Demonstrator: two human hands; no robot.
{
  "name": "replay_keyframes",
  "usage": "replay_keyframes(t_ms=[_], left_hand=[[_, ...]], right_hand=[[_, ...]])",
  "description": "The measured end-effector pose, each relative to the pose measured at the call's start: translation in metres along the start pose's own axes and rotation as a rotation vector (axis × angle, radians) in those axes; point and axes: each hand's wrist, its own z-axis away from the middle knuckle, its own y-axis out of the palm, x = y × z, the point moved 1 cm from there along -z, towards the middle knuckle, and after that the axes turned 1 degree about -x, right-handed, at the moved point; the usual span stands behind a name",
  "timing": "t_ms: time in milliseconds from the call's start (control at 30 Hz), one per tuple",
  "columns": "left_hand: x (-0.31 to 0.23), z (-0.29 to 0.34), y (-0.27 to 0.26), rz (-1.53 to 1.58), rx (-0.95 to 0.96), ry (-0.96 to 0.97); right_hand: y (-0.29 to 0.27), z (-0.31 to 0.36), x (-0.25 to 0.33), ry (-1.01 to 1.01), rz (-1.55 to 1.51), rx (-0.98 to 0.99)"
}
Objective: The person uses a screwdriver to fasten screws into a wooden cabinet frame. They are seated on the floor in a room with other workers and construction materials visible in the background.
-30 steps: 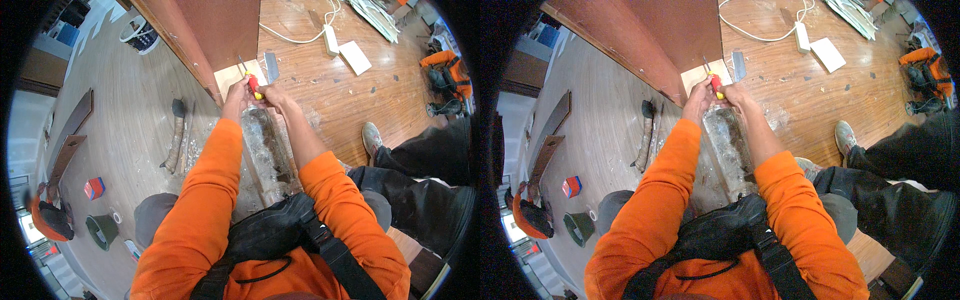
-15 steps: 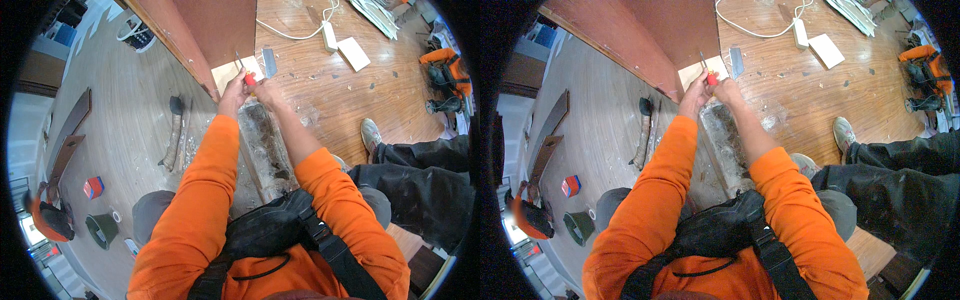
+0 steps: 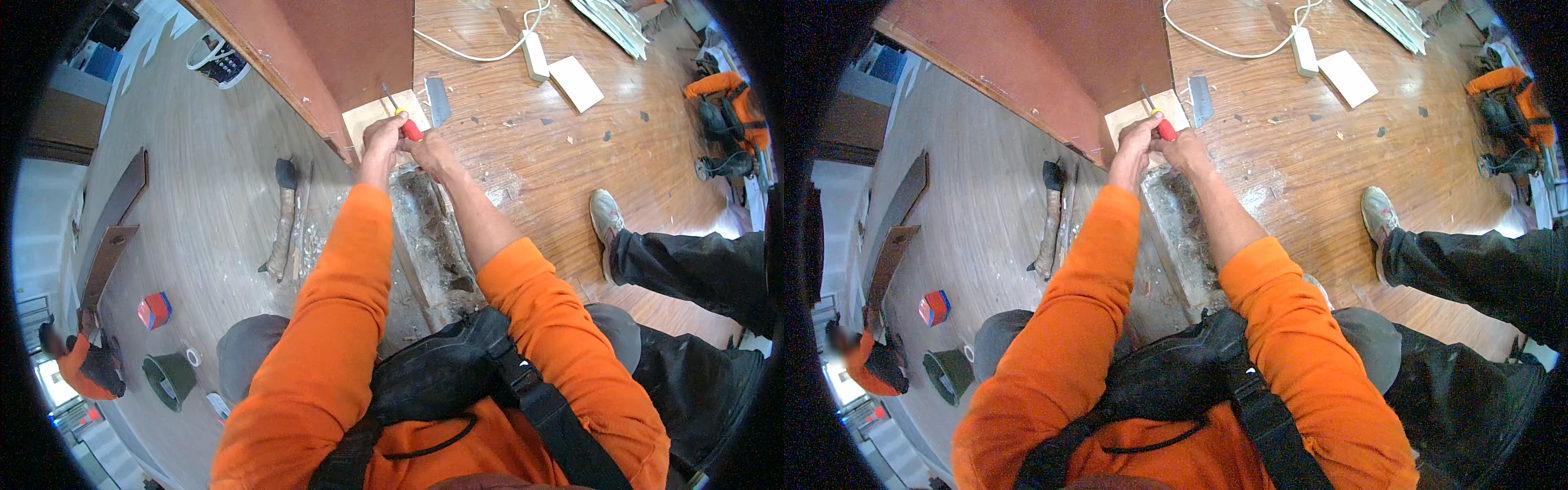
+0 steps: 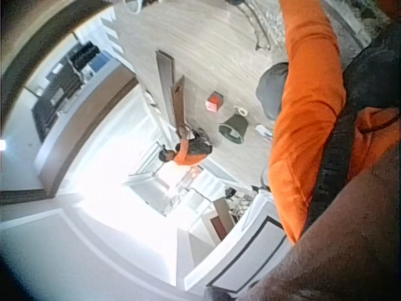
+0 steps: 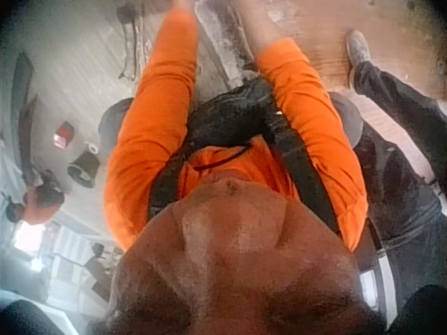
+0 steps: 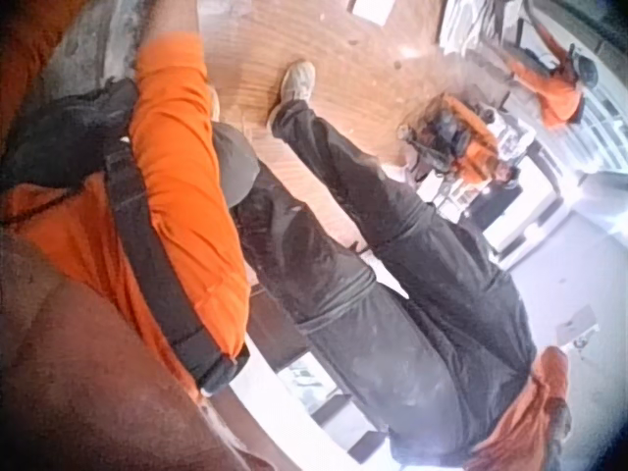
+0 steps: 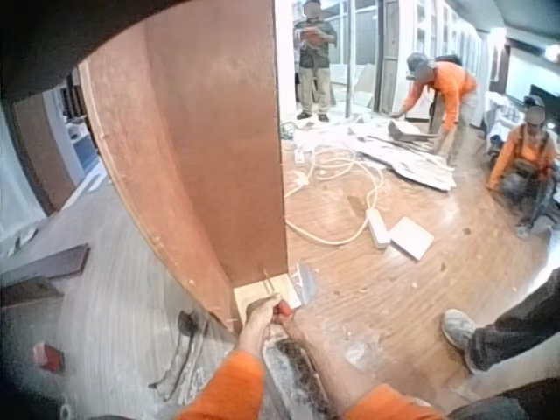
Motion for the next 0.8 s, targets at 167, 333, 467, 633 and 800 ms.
replay_keyframes(t_ms=[167,333,467,633,800], left_hand=[[0.012,-0.012,-0.013,-0.004,-0.139,0.113],[0.004,-0.010,-0.010,0.112,0.077,-0.047],[-0.001,-0.018,-0.013,-0.213,-0.047,0.057],[0.008,-0.014,-0.015,0.271,0.133,-0.015],[-0.007,0.009,0.013,-0.040,0.129,-0.167]], right_hand=[[-0.019,0.018,0.010,0.245,-0.765,0.584],[-0.023,0.007,0.006,-0.015,-0.087,0.231],[-0.003,0.013,0.017,-0.014,-0.006,0.101],[-0.024,0.019,0.016,0.158,-0.542,0.441],[-0.013,-0.002,-0.007,-0.011,0.196,-0.041]])
